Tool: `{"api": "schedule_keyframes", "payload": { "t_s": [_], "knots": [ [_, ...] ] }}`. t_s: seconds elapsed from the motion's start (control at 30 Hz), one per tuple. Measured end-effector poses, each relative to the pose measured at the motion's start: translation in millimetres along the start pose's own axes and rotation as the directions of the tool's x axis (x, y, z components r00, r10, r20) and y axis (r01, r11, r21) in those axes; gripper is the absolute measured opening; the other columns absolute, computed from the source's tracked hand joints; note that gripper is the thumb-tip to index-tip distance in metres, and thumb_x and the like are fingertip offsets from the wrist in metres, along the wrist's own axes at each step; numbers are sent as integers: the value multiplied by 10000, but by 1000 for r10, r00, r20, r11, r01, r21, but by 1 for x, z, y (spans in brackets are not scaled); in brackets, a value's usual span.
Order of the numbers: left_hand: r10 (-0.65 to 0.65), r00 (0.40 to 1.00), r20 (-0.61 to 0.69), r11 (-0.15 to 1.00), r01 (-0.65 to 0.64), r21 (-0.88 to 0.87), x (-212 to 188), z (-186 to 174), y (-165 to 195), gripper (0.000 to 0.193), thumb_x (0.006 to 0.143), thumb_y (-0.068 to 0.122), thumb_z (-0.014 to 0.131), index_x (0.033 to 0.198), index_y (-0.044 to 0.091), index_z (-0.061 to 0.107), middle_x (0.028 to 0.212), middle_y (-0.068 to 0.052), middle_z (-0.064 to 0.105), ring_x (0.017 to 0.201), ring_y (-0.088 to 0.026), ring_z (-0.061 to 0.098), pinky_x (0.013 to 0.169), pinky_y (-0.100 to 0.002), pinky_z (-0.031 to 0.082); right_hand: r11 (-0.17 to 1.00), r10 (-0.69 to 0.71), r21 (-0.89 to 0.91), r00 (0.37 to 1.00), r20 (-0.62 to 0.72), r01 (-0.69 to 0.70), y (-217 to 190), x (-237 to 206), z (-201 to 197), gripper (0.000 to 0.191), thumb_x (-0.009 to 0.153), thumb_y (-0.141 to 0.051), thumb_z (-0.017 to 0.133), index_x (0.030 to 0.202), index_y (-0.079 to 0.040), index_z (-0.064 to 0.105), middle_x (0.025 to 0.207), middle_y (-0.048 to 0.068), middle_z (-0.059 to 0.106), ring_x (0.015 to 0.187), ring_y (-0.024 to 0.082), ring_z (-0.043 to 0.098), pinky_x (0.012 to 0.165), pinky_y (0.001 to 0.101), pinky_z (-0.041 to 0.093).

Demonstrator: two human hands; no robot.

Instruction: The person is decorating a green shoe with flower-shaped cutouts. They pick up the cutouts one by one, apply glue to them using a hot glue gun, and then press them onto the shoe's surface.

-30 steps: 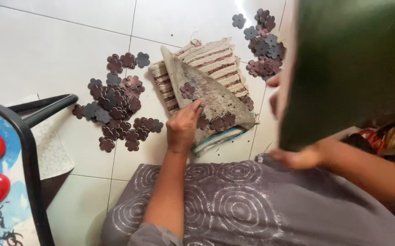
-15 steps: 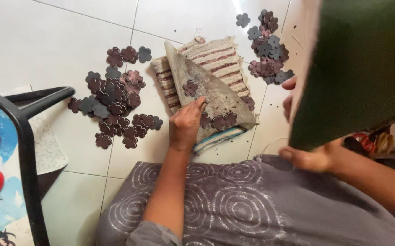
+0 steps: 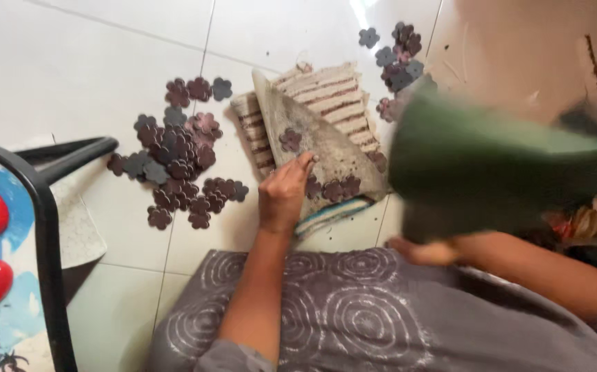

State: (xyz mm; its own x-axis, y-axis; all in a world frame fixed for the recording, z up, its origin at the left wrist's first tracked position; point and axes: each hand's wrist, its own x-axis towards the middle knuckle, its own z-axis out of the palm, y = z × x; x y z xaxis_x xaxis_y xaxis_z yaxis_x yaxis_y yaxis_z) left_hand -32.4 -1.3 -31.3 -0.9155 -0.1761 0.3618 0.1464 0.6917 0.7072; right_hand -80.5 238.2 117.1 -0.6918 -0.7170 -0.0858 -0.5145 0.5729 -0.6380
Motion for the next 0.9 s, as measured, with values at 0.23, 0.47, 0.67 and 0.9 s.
{"api": "schedule_keyframes", "payload": {
  "t_s": [0.23,0.47,0.67,0.9],
  "knots": [
    [-76,997,12,996,76,-35,-6,1,-3,251,963,127,737,1212,149,708,1031,-104,775,830,-280,755,675,-382,609,976,217,-28,976,-12,-218,7,5,0,1062,652,-326,852,1528,-71,310,1328,249,547,1182,408,591,973,484,488],
    [-13,1000,7,1000,13,2,-7,2,-7,372,926,-5,724,1283,100,736,964,-144,752,811,-309,743,706,-408,621,956,214,-208,977,22,-205,21,-5,4,1069,609,-330,848,1525,-119,339,1377,208,534,1238,410,552,989,497,476],
    [-35,999,-39,996,31,-88,-10,5,-8,205,971,10,727,1174,33,718,1058,-144,759,919,-296,764,781,-375,638,951,235,-225,969,77,-213,42,-15,25,1118,593,-388,863,1535,-110,328,1392,216,497,1251,425,516,995,514,458],
    [-118,993,16,992,119,-42,-17,8,-11,144,967,59,736,1109,39,745,1041,-155,762,891,-288,756,757,-372,629,899,287,-371,953,102,-231,48,-13,38,1140,597,-409,877,1544,-126,311,1337,228,505,1128,423,558,946,504,491]
  ]
}}
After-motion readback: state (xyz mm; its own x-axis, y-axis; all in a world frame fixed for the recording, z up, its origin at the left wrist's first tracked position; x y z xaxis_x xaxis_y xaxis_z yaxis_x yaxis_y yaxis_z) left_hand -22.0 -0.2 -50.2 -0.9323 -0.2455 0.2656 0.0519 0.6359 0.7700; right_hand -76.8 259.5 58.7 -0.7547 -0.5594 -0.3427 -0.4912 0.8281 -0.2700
